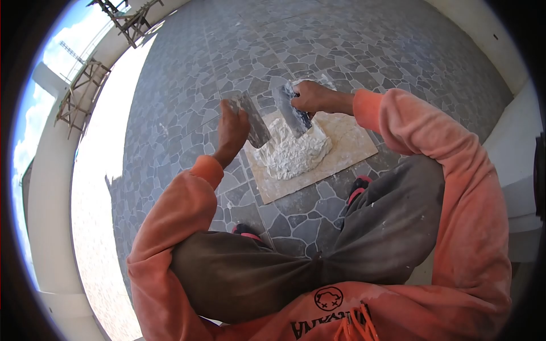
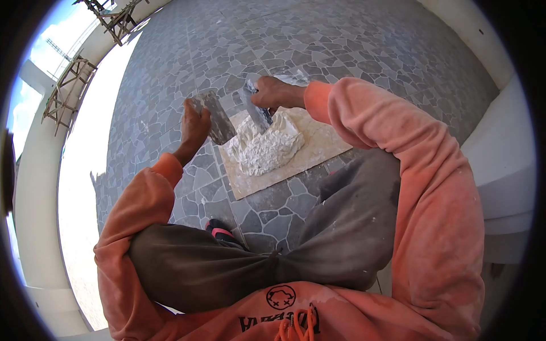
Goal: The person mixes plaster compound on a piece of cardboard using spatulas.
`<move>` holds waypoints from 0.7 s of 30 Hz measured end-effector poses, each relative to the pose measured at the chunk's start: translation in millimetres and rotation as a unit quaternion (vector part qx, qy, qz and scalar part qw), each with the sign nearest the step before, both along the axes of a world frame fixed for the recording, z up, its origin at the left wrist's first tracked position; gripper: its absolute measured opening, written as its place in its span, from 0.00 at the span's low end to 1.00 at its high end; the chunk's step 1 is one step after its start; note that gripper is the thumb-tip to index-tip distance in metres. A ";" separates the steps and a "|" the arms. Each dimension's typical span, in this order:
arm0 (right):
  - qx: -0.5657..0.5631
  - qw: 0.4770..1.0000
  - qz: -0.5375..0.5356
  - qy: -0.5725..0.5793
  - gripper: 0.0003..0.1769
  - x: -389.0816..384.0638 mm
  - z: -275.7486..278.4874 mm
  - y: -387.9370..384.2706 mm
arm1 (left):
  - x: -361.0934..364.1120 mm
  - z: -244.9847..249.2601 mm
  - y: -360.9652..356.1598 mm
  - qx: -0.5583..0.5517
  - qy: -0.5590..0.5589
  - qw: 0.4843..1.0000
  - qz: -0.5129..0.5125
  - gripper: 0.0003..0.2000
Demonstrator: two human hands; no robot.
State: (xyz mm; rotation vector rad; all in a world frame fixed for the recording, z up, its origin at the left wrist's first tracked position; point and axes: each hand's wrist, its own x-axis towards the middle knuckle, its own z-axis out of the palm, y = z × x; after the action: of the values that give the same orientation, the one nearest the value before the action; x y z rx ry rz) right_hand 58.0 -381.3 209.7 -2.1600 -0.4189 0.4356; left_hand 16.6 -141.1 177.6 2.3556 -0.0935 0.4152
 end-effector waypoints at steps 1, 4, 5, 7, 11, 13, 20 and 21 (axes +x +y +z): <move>-0.009 1.000 0.005 -0.002 0.18 -0.4 -1.8 1.1 | -0.8 2.6 -0.7 0.003 -0.008 1.000 -0.008 0.22; -0.031 0.999 0.024 0.000 0.18 -4.0 -2.1 8.7 | -4.9 8.9 -9.0 0.003 -0.016 1.000 -0.018 0.22; -0.036 0.999 0.031 0.004 0.18 -5.5 -1.3 12.1 | -6.7 10.5 -13.7 0.001 -0.016 1.000 -0.020 0.22; -0.035 0.998 0.048 0.009 0.18 -8.8 0.9 17.3 | -12.8 18.7 -25.3 -0.008 0.008 1.000 -0.023 0.19; -0.001 0.998 0.064 0.026 0.16 -6.7 -9.0 30.0 | -9.8 7.3 -33.6 -0.008 -0.007 0.999 -0.038 0.18; 0.016 0.996 0.088 0.019 0.15 -8.2 -8.8 28.0 | -7.3 3.1 -30.7 -0.003 -0.015 0.999 -0.042 0.22; -0.049 0.995 0.081 0.005 0.13 -15.0 14.7 16.6 | -0.6 -8.8 -2.2 0.031 0.005 0.999 -0.014 0.23; -0.040 0.996 0.076 0.006 0.14 -11.2 11.0 13.8 | -1.7 -6.7 -0.8 0.031 0.003 0.999 -0.012 0.23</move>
State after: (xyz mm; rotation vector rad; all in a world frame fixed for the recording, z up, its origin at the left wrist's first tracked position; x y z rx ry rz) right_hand 46.8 -367.5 220.7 -2.2103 -0.5709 0.5584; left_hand 14.9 -141.9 171.0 2.4147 -0.1327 0.3999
